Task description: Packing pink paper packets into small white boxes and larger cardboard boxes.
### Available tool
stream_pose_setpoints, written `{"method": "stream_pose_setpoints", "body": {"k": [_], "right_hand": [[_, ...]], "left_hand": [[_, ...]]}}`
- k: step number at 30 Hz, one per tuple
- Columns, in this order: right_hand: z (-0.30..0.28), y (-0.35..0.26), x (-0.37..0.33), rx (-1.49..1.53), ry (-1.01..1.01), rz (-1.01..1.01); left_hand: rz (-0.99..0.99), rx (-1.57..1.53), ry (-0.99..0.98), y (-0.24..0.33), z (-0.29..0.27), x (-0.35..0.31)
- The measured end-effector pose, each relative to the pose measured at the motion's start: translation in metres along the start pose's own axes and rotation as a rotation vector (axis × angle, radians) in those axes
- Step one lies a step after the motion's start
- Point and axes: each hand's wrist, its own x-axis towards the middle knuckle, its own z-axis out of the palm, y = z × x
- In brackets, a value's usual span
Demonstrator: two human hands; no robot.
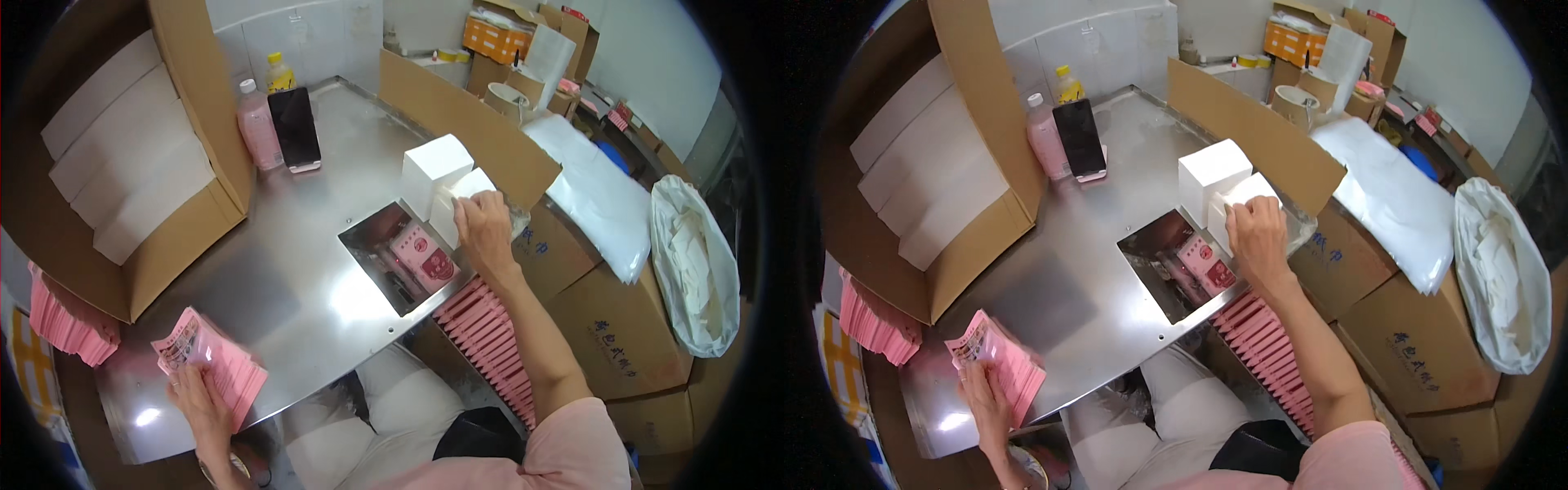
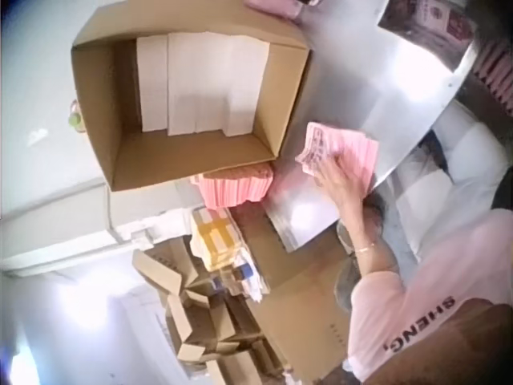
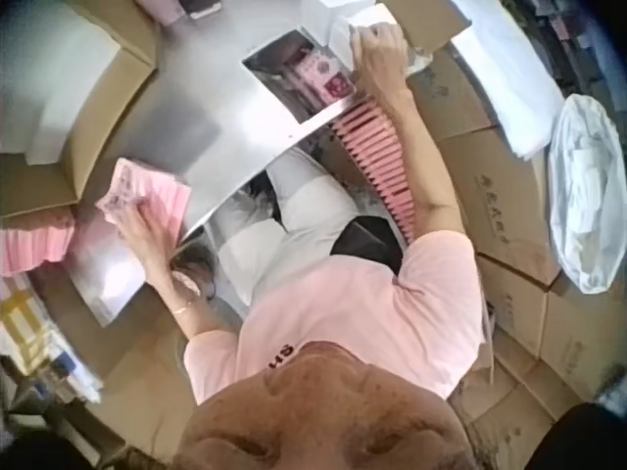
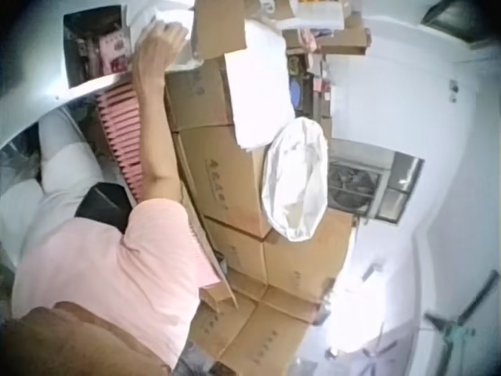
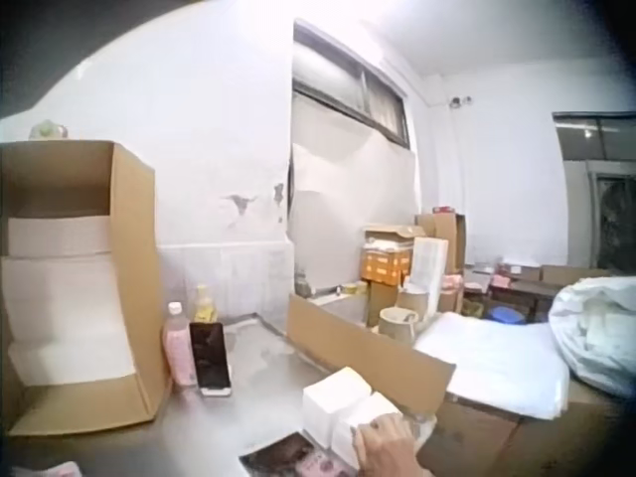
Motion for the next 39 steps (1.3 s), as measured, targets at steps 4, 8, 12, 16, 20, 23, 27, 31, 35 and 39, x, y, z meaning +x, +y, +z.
{"method": "stream_pose_setpoints", "body": {"k": [4, 8, 12, 16, 20, 23, 27, 31, 35, 39], "right_hand": [[0.000, 0.006, -0.001, 0.141, 0.043, 0.046], [0.000, -0.054, -0.025, 0.368, 0.048, -0.350], [-0.028, -0.133, -0.100, 0.666, -0.156, -0.748], [0.018, -0.154, -0.045, 0.404, -0.285, -0.523], [0.002, -0.155, -0.048, 0.535, -0.365, -0.557], [-0.024, -0.088, -0.035, 0.415, -0.153, -0.323], [-0.023, -0.026, 0.003, -0.124, 0.111, -0.081], [-0.006, 0.005, 0.001, 0.067, -0.056, 0.018], [-0.006, 0.005, -0.001, 0.163, -0.076, 0.077], [-0.004, 0.002, -0.007, 0.167, 0.048, 0.066]], "left_hand": [[0.063, -0.553, -0.237, 0.086, 0.019, 0.023], [0.506, -0.586, -0.148, 0.156, 0.066, 0.025], [0.341, -0.437, -0.231, 0.123, 0.055, 0.032], [0.210, -0.389, -0.118, 0.161, 0.059, 0.035], [0.238, -0.218, -0.113, 0.146, 0.063, 0.042], [0.218, -0.135, -0.092, 0.141, 0.060, 0.040], [0.122, -0.092, -0.053, 0.154, 0.055, 0.041], [0.209, -0.092, 0.071, 0.152, 0.055, 0.041], [0.268, -0.138, -0.081, 0.150, 0.045, 0.040], [0.268, -0.062, -0.089, 0.151, 0.053, 0.032]]}}
